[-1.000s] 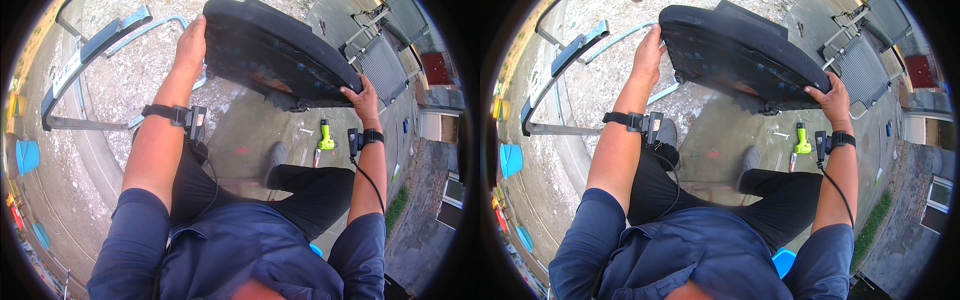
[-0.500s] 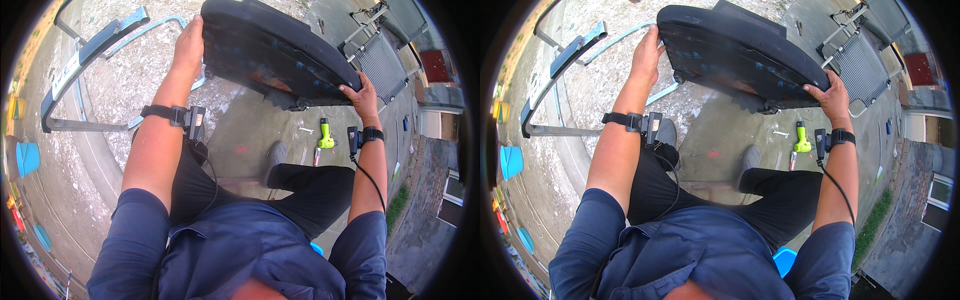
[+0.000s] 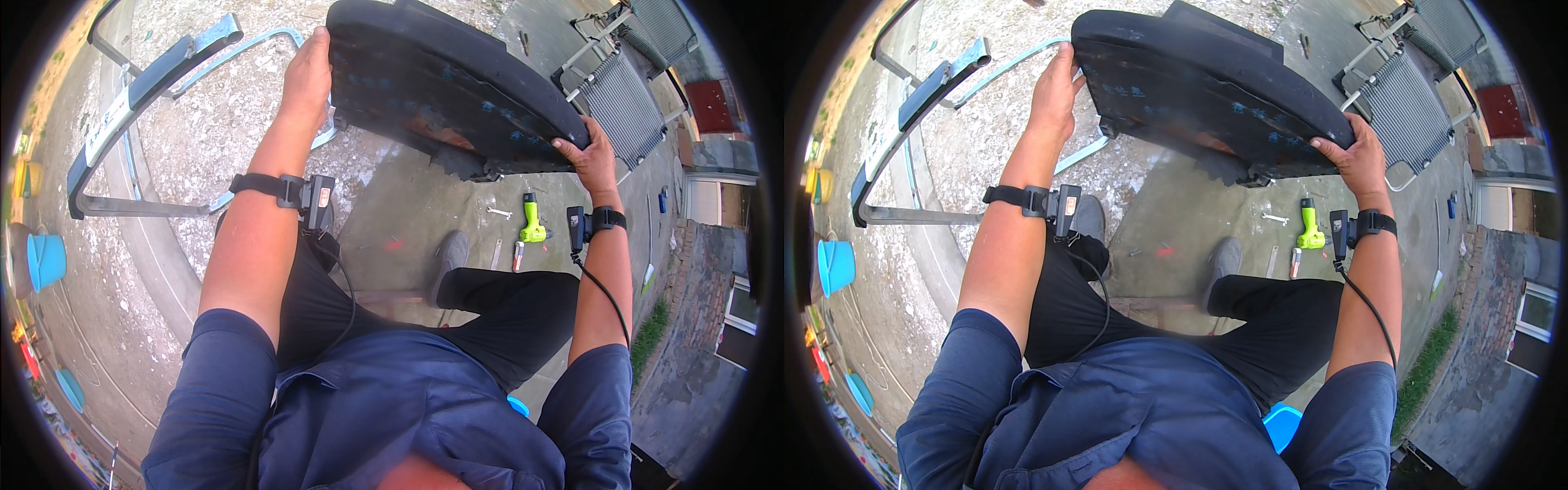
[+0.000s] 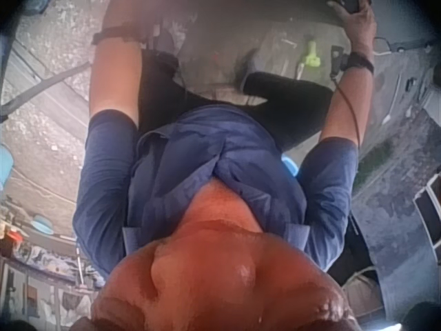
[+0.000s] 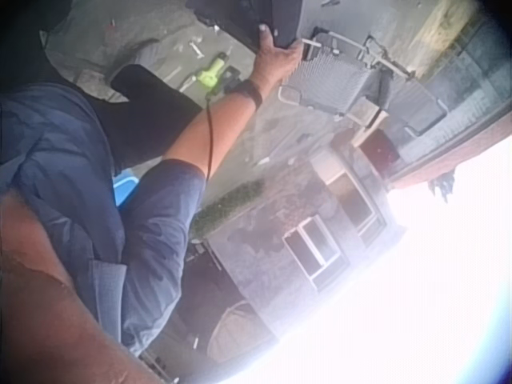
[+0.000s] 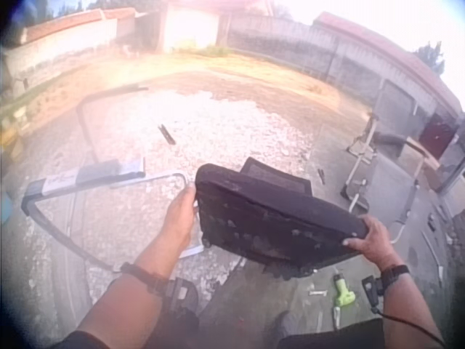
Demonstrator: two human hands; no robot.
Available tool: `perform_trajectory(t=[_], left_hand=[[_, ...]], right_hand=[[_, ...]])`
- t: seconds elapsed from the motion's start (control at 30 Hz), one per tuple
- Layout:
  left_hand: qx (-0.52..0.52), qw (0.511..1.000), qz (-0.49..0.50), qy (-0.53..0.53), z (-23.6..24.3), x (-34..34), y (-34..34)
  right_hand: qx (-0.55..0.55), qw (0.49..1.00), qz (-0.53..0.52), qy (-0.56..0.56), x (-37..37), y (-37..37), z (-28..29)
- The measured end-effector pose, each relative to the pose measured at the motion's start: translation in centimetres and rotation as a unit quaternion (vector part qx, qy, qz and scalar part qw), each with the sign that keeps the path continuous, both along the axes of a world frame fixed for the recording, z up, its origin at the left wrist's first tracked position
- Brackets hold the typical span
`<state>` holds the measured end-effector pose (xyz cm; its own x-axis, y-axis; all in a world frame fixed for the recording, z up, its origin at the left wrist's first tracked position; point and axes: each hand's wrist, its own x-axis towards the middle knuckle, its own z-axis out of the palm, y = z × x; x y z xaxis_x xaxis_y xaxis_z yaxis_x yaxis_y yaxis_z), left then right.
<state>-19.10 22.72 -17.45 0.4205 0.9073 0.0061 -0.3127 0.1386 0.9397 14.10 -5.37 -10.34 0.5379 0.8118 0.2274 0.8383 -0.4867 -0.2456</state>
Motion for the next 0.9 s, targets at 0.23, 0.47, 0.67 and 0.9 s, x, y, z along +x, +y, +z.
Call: perform_trajectory(t=[0.23, 0.47, 0.67, 0.9], left_hand=[[-0.015, 1.0, -0.002, -0.001, 0.2, -0.02, -0.13], [0.007, 1.0, -0.004, -0.017, -0.07, -0.01, -0.1], [0.002, 1.0, -0.007, -0.02, 0.02, -0.03, -0.12], [0.006, 1.0, -0.008, -0.02, 0.13, -0.07, -0.2]], right_hand=[[0.005, 1.0, -0.001, 0.001, -0.03, -0.02, -0.05], [0.006, 1.0, 0.003, 0.003, -0.01, -0.08, -0.04], [0.008, 1.0, 0.006, -0.008, 0.11, -0.14, -0.14], [0.014, 1.0, 0.004, -0.004, -0.01, -0.13, -0.04]])
